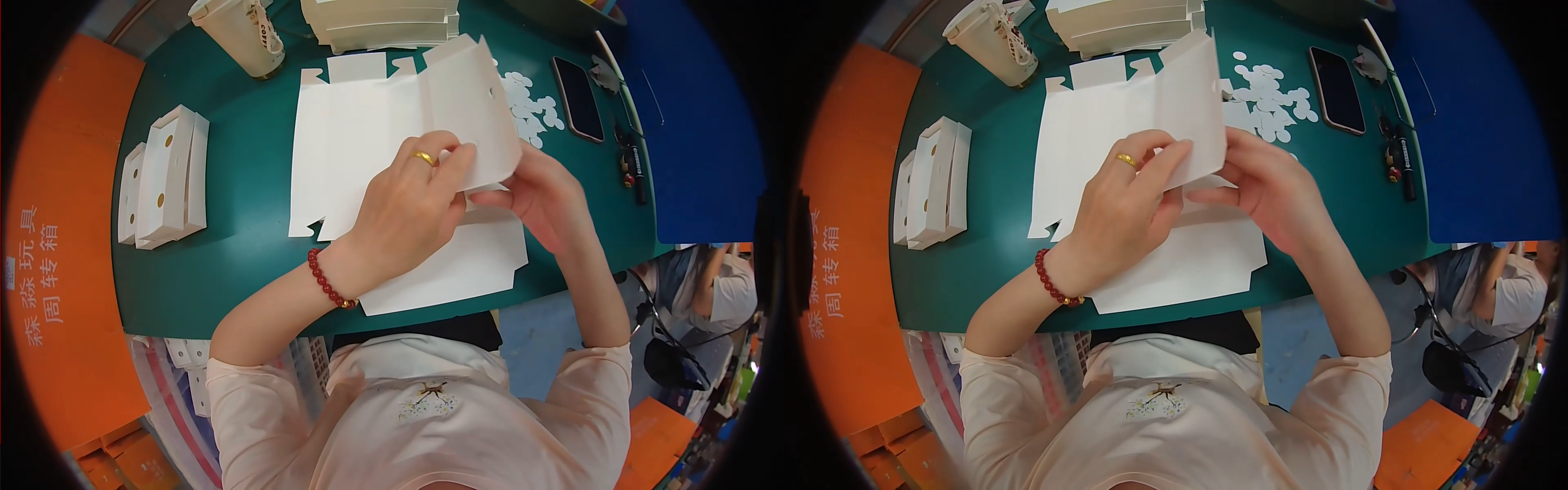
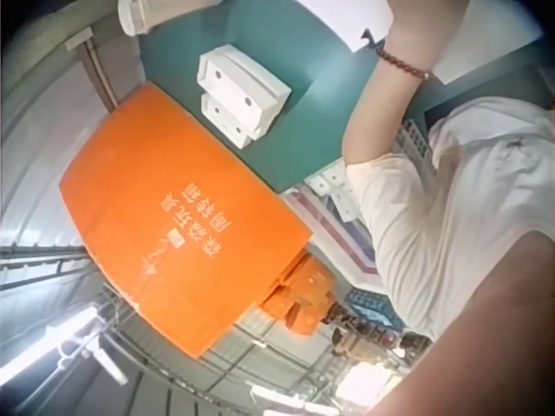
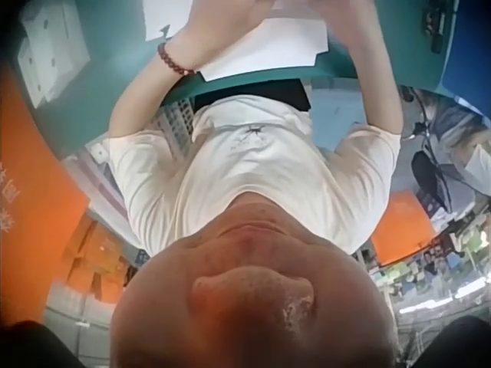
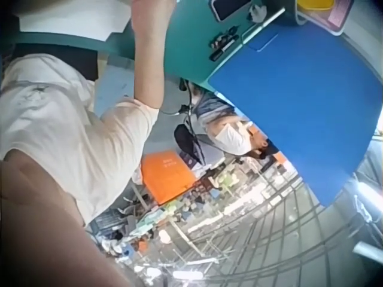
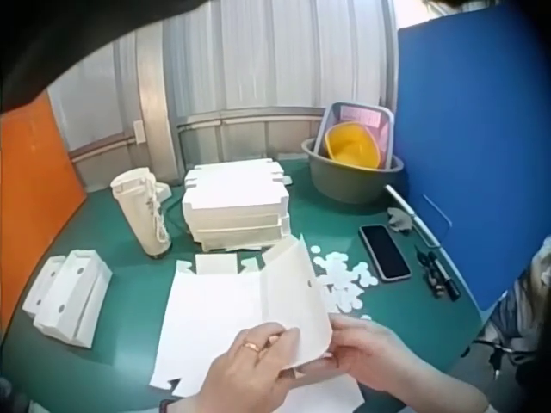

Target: Fold and assemble white cardboard box components from flat cutouts.

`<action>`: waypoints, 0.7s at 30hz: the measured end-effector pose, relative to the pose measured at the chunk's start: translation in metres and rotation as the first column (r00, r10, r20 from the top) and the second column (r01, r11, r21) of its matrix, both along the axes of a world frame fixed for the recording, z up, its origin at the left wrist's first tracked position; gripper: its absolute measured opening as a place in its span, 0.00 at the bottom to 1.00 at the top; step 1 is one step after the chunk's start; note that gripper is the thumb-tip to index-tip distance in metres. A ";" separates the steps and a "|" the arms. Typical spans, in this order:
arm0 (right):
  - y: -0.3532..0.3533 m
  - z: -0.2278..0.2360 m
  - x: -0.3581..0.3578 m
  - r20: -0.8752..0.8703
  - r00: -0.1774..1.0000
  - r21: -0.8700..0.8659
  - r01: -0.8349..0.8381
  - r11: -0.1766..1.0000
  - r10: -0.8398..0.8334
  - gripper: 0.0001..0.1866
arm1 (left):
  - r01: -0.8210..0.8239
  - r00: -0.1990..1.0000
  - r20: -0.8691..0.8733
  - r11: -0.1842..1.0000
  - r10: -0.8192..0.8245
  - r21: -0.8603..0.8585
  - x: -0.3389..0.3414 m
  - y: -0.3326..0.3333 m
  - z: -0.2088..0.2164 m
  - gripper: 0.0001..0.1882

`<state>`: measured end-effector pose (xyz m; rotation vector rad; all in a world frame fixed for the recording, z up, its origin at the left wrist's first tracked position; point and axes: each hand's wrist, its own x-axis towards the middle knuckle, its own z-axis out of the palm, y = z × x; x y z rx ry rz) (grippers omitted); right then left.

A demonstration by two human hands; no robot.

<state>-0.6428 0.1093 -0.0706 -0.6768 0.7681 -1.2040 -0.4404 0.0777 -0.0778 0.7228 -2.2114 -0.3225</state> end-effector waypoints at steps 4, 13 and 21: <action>-0.004 0.008 0.016 -0.359 0.933 0.008 0.037 0.999 -0.032 0.22 | -0.010 1.000 0.015 0.998 0.009 0.067 -0.003 -0.001 -0.011 0.23; -0.025 0.000 -0.002 -0.396 0.917 -0.031 -0.061 0.998 0.044 0.13 | 0.049 0.985 -0.170 0.966 -0.006 0.253 -0.012 -0.002 -0.007 0.24; -0.038 0.002 -0.008 -0.593 0.800 0.073 -0.051 0.996 0.084 0.14 | 0.029 0.999 -0.040 0.992 -0.024 0.121 -0.020 -0.014 -0.007 0.25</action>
